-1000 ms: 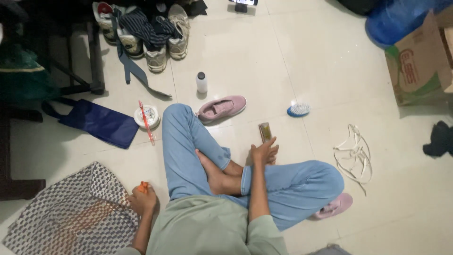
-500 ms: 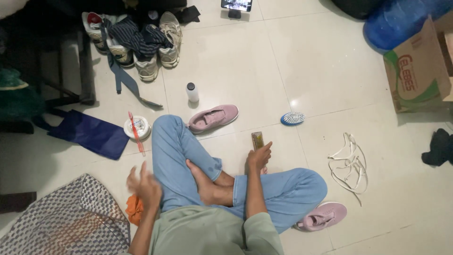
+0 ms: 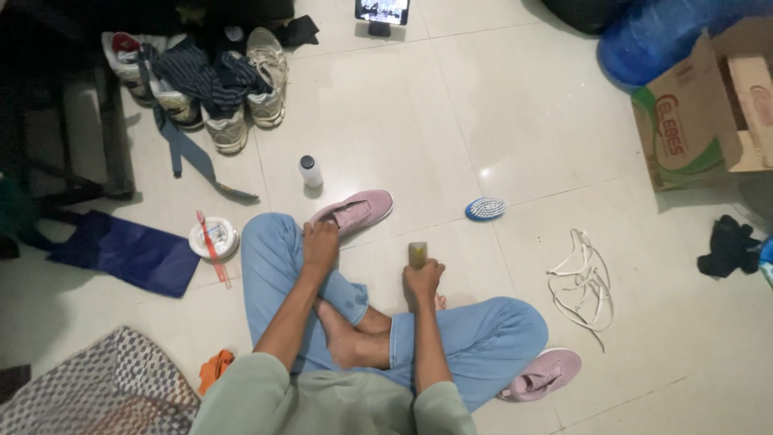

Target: Cleaning a pink sneaker using a cloth, brush, and cleaning solution

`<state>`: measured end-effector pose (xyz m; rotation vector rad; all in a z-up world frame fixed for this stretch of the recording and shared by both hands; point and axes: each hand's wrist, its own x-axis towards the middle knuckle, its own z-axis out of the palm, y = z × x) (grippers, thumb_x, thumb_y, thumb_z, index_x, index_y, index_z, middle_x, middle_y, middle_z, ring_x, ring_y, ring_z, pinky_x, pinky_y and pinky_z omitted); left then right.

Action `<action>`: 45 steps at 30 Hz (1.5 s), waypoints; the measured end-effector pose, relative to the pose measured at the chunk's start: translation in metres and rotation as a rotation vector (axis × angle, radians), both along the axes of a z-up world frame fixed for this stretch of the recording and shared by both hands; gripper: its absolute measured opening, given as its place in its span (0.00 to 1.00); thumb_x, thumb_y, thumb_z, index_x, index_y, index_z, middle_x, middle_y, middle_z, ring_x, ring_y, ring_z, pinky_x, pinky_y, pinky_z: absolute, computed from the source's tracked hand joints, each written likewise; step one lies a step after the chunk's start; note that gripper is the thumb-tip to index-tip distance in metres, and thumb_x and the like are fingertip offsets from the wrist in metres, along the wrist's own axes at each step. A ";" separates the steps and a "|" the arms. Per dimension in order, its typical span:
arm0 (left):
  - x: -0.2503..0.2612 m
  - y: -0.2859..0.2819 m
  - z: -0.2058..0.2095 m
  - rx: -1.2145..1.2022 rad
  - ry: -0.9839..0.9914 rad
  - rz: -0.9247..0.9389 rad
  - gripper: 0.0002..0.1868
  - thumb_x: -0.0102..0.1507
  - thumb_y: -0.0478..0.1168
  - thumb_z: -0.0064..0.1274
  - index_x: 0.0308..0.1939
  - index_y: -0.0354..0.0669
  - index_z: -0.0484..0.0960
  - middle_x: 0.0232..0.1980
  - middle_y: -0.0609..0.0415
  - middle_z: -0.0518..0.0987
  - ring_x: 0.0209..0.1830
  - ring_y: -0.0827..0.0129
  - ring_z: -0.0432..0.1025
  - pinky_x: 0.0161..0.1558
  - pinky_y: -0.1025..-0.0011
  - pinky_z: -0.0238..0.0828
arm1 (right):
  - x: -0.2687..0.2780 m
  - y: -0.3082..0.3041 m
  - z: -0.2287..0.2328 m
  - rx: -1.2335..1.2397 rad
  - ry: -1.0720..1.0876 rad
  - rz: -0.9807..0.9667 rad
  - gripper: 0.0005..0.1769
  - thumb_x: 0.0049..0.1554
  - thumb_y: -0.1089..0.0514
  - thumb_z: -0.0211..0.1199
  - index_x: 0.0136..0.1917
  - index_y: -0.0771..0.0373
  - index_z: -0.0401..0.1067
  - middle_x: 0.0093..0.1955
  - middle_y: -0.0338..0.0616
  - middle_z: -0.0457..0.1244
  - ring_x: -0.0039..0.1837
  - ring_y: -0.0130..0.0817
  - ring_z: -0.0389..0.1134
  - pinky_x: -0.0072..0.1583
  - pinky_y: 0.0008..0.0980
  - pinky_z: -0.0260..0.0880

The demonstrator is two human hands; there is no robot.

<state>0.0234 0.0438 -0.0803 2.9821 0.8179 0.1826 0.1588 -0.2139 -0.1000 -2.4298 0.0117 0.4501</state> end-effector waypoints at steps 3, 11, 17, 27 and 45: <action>-0.003 -0.007 0.031 -0.138 -0.008 -0.032 0.14 0.62 0.50 0.56 0.46 0.47 0.82 0.42 0.51 0.83 0.46 0.58 0.76 0.57 0.52 0.60 | -0.001 -0.001 0.000 0.061 0.117 0.051 0.38 0.43 0.53 0.74 0.63 0.70 0.69 0.59 0.61 0.64 0.65 0.63 0.68 0.65 0.55 0.70; -0.024 -0.043 0.047 -1.016 -0.164 0.280 0.24 0.69 0.59 0.42 0.36 0.48 0.87 0.39 0.44 0.85 0.50 0.42 0.78 0.50 0.50 0.70 | -0.058 -0.008 0.028 0.580 0.361 -0.147 0.28 0.43 0.55 0.77 0.56 0.56 0.71 0.45 0.56 0.71 0.39 0.42 0.75 0.45 0.34 0.78; 0.004 -0.008 -0.040 -1.272 -0.077 0.357 0.33 0.69 0.61 0.42 0.38 0.33 0.88 0.47 0.31 0.83 0.58 0.38 0.75 0.57 0.48 0.66 | -0.081 0.012 0.110 0.951 0.534 -0.112 0.35 0.43 0.69 0.77 0.56 0.62 0.57 0.48 0.55 0.72 0.36 0.40 0.74 0.39 0.35 0.79; 0.010 -0.009 0.041 -1.257 0.175 0.198 0.34 0.68 0.57 0.44 0.54 0.24 0.83 0.64 0.28 0.75 0.70 0.40 0.66 0.70 0.44 0.57 | -0.056 0.014 0.062 1.117 0.595 -0.244 0.30 0.64 0.40 0.61 0.73 0.47 0.55 0.47 0.53 0.69 0.41 0.44 0.76 0.39 0.44 0.82; 0.030 -0.032 -0.055 -1.465 -0.007 0.591 0.26 0.61 0.58 0.57 0.53 0.45 0.87 0.57 0.39 0.82 0.62 0.49 0.75 0.56 0.54 0.73 | -0.041 0.016 0.038 0.066 -0.287 0.204 0.29 0.72 0.42 0.41 0.84 0.33 0.47 0.61 0.54 0.55 0.69 0.60 0.58 0.71 0.55 0.54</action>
